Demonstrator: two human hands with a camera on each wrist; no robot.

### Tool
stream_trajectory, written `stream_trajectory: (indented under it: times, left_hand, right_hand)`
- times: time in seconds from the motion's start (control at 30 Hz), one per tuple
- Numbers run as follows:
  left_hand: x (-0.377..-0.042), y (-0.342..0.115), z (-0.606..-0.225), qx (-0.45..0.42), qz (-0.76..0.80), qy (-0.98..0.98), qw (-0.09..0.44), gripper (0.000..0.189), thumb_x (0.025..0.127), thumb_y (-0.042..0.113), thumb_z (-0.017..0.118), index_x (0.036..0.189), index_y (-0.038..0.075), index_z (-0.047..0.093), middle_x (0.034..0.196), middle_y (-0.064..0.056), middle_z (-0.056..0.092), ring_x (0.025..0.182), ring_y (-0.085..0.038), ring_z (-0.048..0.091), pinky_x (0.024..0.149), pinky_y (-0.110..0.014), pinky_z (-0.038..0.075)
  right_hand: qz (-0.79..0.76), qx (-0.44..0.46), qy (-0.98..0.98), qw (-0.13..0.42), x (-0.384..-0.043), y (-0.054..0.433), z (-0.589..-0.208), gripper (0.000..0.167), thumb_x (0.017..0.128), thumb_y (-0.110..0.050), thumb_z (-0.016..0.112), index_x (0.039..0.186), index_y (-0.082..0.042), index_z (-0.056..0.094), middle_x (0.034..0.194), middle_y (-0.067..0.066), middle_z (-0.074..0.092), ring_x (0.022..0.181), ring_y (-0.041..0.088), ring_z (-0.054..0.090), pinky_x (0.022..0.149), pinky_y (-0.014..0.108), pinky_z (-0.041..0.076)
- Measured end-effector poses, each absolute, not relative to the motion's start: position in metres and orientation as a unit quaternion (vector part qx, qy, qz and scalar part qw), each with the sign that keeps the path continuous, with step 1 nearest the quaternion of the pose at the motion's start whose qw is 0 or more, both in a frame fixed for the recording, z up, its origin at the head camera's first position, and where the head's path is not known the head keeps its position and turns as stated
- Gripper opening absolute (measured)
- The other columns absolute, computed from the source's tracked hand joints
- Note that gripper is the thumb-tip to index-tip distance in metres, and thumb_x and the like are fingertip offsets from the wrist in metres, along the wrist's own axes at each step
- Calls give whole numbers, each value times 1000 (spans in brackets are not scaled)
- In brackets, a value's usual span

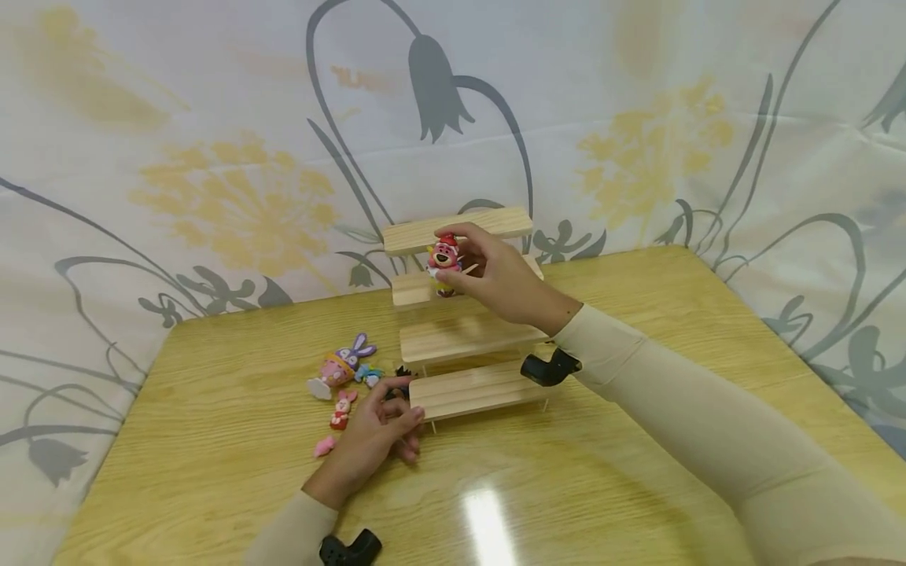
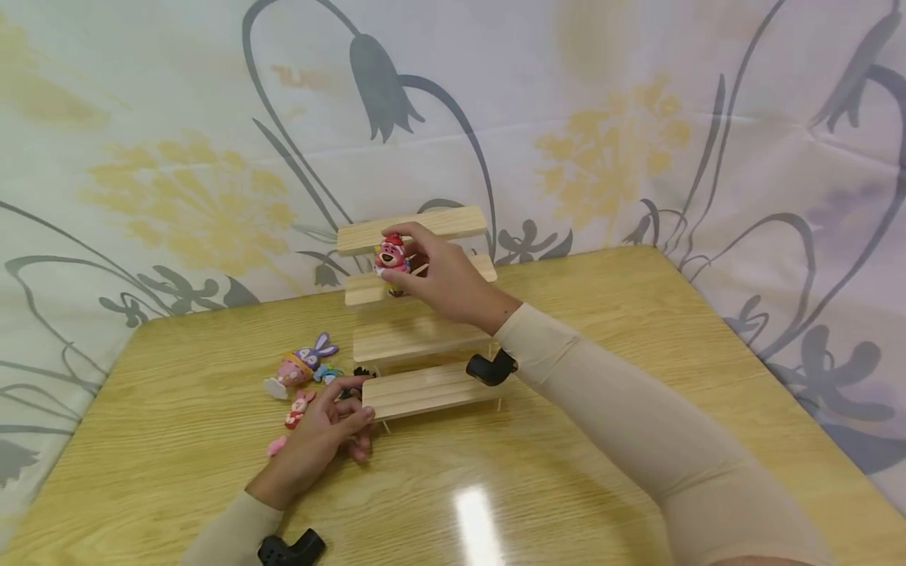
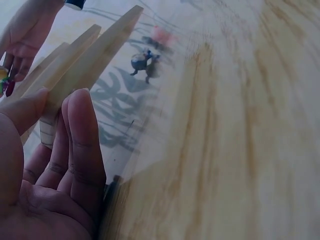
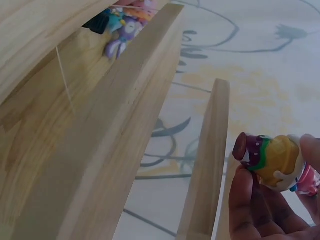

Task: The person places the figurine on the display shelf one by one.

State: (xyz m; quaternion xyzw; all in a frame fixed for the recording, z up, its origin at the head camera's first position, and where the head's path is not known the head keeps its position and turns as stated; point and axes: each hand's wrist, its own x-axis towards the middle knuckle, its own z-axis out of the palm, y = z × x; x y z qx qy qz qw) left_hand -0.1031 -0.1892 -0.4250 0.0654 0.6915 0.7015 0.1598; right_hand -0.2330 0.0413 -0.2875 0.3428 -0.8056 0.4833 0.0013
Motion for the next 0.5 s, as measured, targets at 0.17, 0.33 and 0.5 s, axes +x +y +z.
stream_trajectory:
  times: [0.17,0.33,0.5]
  left_hand:
    - [-105,-189,-427,71,705,686,164,63,100,19,63,150,6,27,88,-3,61,63,-12,65,58,-30,61]
    - [-104,-189,-425,76,710,680,168,63,101,19,62,151,6,26,88,-1,60,64,-11,66,57,-29,61]
    - [-103,-190,-425,73,713,677,167,62,101,18,62,150,6,26,88,-1,60,65,-11,66,57,-29,60]
  right_hand:
    - [479,358,-802,4,-243,33,-291,54,97,-19,68,145,-13,46,107,9,70,94,16,68,82,31,60]
    - [478,371,-796,-3,-248,24,-294,55,97,-20,68,146,-14,45,106,8,69,91,15,67,82,31,59]
    - [475,388,-790,-3,-248,14,-294,55,97,-20,69,146,-14,46,104,6,69,90,13,67,81,29,58]
